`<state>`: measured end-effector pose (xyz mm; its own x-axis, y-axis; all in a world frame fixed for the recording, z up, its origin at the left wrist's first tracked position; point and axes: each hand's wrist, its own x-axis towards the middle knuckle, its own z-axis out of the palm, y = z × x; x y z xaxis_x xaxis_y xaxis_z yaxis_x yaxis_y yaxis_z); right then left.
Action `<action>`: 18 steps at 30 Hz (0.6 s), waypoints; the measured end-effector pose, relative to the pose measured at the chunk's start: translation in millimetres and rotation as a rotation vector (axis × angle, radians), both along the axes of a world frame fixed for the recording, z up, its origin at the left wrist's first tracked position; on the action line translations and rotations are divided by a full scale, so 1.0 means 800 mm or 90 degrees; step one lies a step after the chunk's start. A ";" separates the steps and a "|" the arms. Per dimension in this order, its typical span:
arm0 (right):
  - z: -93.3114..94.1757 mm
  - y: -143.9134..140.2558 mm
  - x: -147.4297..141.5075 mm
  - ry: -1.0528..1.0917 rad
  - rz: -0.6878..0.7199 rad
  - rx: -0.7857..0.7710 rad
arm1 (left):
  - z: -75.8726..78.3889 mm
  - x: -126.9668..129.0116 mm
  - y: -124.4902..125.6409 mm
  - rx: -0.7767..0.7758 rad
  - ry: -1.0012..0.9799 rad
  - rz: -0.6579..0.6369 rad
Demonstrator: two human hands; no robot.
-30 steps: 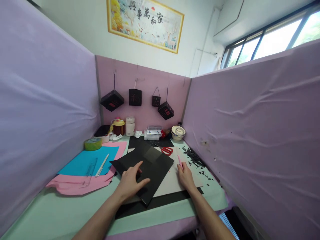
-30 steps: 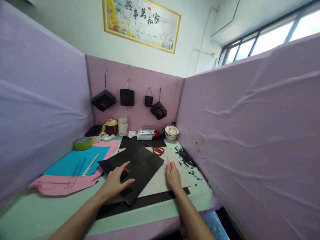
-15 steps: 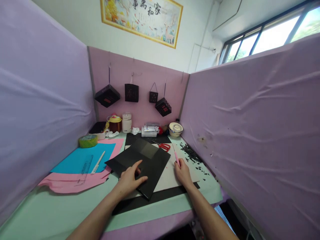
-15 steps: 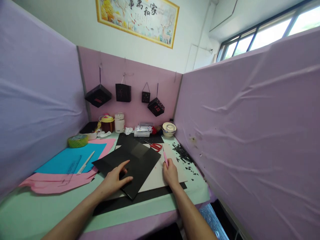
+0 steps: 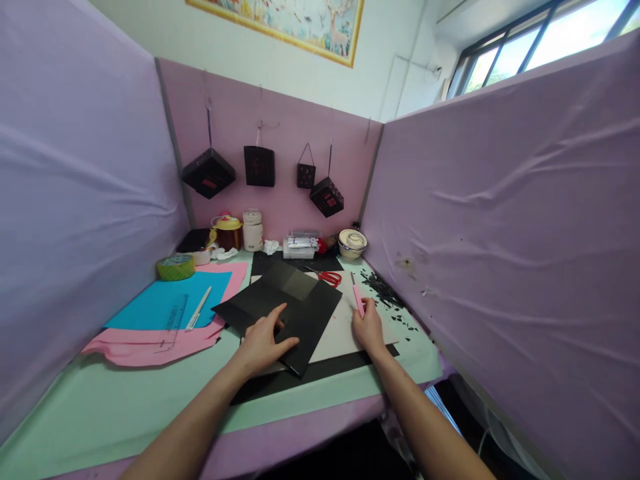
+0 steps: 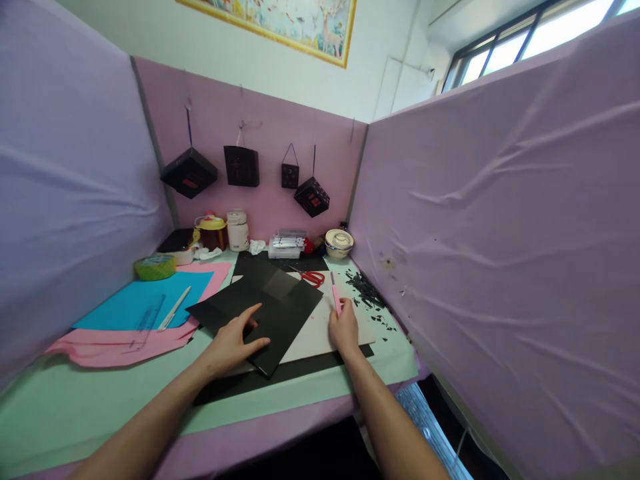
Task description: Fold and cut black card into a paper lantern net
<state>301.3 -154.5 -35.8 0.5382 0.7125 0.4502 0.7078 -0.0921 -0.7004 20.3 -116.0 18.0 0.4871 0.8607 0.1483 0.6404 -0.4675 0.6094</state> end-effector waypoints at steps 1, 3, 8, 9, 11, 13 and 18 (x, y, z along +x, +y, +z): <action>-0.001 0.000 0.000 -0.006 -0.007 0.004 | -0.001 0.000 0.000 0.001 -0.001 0.002; -0.003 0.001 0.000 -0.019 -0.016 0.010 | -0.003 0.001 -0.001 0.008 -0.006 0.007; -0.004 0.002 0.000 -0.040 -0.013 0.011 | -0.006 0.003 0.000 0.001 -0.055 0.006; -0.003 0.001 0.000 -0.042 -0.011 0.010 | -0.006 0.003 0.000 -0.004 -0.073 -0.001; -0.002 0.000 -0.001 -0.041 -0.008 0.011 | -0.004 0.001 -0.001 -0.004 -0.112 -0.026; -0.002 0.000 -0.002 -0.036 -0.006 0.015 | -0.001 -0.001 -0.003 0.003 -0.148 -0.065; -0.004 0.001 0.005 -0.016 0.014 0.048 | 0.014 -0.017 -0.003 -0.015 -0.256 -0.182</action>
<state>305.1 -153.6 -39.3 0.5106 0.6876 0.5162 0.7264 -0.0237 -0.6869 6.5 -118.6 29.1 0.6128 0.7060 0.3551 0.2003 -0.5734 0.7944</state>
